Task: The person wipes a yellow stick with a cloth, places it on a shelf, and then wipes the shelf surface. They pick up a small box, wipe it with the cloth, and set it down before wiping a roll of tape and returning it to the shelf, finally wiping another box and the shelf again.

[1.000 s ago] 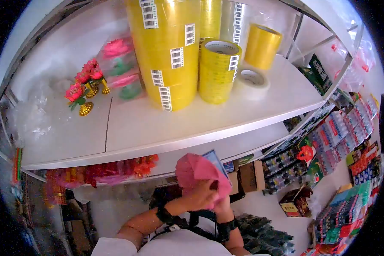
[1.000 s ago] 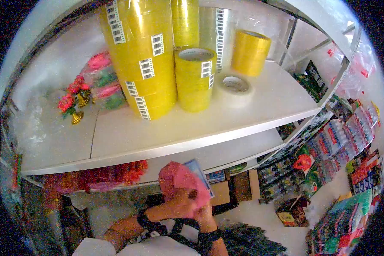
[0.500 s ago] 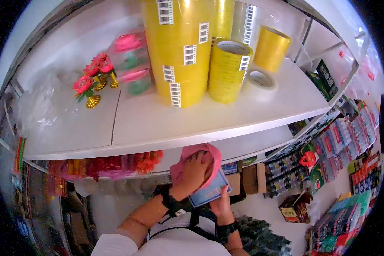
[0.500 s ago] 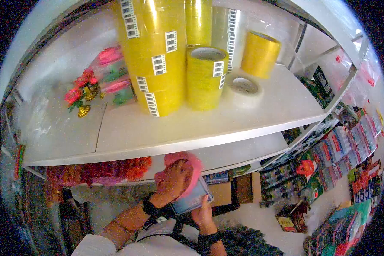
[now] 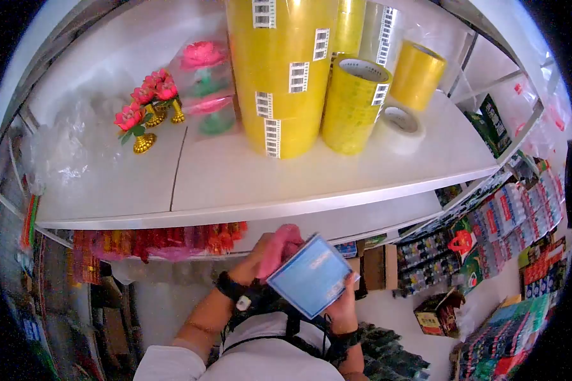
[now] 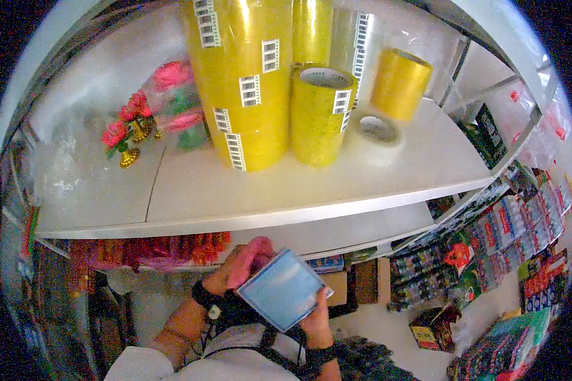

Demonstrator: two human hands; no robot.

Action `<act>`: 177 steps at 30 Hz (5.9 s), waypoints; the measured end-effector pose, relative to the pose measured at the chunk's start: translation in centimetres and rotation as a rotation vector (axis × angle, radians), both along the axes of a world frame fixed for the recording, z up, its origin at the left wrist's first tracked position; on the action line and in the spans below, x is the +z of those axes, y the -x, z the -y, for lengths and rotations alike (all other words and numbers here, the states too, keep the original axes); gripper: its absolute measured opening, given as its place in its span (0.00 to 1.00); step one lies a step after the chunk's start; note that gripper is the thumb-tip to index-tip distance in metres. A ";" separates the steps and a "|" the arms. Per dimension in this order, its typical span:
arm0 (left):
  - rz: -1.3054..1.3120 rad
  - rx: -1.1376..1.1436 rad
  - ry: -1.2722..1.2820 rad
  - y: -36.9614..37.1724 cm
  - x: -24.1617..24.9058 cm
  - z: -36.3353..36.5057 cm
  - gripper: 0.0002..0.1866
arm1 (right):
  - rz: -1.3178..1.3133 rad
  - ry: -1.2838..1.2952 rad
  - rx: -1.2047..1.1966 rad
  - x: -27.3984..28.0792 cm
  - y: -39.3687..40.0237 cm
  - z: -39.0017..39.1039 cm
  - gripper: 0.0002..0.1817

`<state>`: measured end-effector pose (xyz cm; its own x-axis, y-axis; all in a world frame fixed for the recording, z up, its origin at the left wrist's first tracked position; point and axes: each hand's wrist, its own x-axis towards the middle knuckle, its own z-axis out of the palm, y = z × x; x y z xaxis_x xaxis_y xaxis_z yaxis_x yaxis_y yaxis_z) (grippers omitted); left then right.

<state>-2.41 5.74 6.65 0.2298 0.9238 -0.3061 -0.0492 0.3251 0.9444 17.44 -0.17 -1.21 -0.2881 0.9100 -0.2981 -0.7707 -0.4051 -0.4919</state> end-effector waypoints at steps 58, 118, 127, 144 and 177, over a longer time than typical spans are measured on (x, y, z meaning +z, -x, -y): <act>-0.038 0.051 -0.375 0.1 1.3 5.4 0.32 | -0.283 -0.071 -0.226 2.8 1.0 -3.3 0.28; -0.033 0.488 -0.113 11.7 -10.6 7.4 0.17 | -0.220 0.228 0.922 -2.2 1.4 0.0 0.47; 0.315 0.586 -0.159 6.2 -5.8 6.0 0.15 | -0.262 0.338 0.384 0.2 3.5 0.6 0.28; 0.504 0.797 0.142 12.0 -10.6 7.3 0.18 | 0.182 0.384 0.135 -20.4 -5.8 -2.5 0.19; 0.322 0.700 0.054 11.6 -5.1 9.9 0.18 | 1.250 -0.721 0.692 -34.2 -0.3 -9.8 0.15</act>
<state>-14.04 -4.18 1.51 -0.3174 0.8723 -0.3719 -0.5298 0.1621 0.8325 17.72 9.68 -35.42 -0.6018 0.7625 -0.2376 0.4688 0.0964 -0.8780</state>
